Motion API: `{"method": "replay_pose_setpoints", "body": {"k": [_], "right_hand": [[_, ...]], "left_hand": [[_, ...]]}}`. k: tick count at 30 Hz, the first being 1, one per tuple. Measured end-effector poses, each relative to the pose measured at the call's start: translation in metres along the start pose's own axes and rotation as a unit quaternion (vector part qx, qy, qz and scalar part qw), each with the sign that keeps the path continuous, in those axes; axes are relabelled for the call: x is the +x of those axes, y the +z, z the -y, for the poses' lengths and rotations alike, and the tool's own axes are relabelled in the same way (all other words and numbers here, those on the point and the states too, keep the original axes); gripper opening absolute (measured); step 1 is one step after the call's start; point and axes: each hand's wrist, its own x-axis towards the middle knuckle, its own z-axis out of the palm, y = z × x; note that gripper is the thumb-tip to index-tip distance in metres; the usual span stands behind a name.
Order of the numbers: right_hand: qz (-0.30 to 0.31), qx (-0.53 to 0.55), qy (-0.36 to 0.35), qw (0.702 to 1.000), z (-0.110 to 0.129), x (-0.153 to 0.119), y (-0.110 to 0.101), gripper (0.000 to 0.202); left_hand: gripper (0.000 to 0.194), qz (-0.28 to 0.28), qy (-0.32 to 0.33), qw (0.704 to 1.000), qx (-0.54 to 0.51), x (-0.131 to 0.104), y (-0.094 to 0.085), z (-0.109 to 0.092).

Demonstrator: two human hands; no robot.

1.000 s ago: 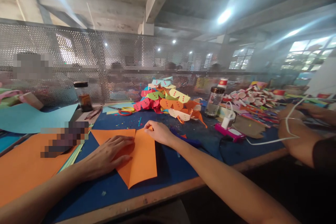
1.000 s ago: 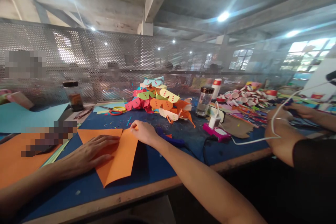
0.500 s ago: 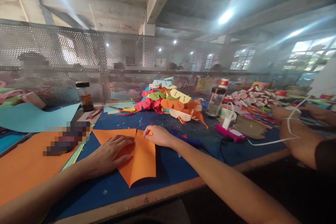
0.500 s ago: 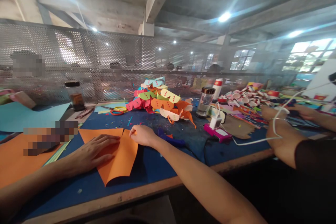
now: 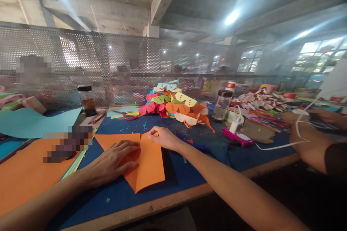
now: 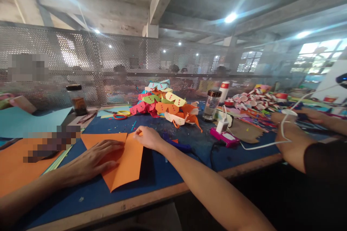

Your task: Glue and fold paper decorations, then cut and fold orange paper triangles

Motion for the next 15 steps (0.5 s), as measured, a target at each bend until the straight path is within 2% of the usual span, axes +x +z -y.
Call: {"method": "replay_pose_setpoints", "body": {"k": [6,15], "right_hand": [[0.044,0.021,-0.027,0.998,0.0013,-0.0027,-0.0006,0.012],[0.058,0.000,-0.017,0.998,-0.0022,-0.0004,0.0054,0.016]], "left_hand": [[0.047,0.019,-0.013,1.000,0.002,0.0005,-0.0009,-0.0025],[0.043,0.025,-0.017,1.000,0.003,0.0018,-0.0053,-0.0099]]}}
